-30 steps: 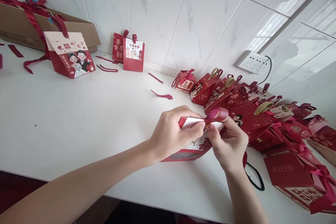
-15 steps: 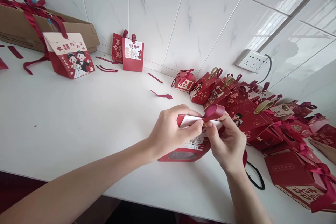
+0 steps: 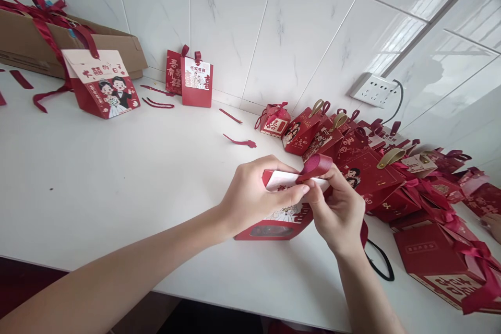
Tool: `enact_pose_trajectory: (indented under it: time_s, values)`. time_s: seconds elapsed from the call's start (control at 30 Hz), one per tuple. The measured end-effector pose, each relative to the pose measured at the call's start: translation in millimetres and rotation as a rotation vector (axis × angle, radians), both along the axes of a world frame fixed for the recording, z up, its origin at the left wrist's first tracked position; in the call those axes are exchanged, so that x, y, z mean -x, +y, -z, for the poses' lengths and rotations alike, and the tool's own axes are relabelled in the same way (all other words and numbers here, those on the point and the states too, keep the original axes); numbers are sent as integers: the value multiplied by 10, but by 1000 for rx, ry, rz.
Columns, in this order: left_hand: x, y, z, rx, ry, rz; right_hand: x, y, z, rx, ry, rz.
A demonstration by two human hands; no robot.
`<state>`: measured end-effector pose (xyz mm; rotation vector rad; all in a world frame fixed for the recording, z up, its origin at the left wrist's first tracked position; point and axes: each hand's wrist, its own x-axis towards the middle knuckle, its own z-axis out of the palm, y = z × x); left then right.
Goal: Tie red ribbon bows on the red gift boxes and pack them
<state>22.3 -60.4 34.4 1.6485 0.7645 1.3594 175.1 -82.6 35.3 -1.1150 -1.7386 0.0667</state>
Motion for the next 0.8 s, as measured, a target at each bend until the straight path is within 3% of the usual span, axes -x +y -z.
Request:
enact_pose_trajectory:
  time_s: [0.4, 0.8]
  values:
    - [25, 39, 44, -151, 16, 2, 7, -2, -7, 9, 13, -14]
    - [35, 50, 10, -138, 39, 9, -12, 4, 5, -18, -54, 53]
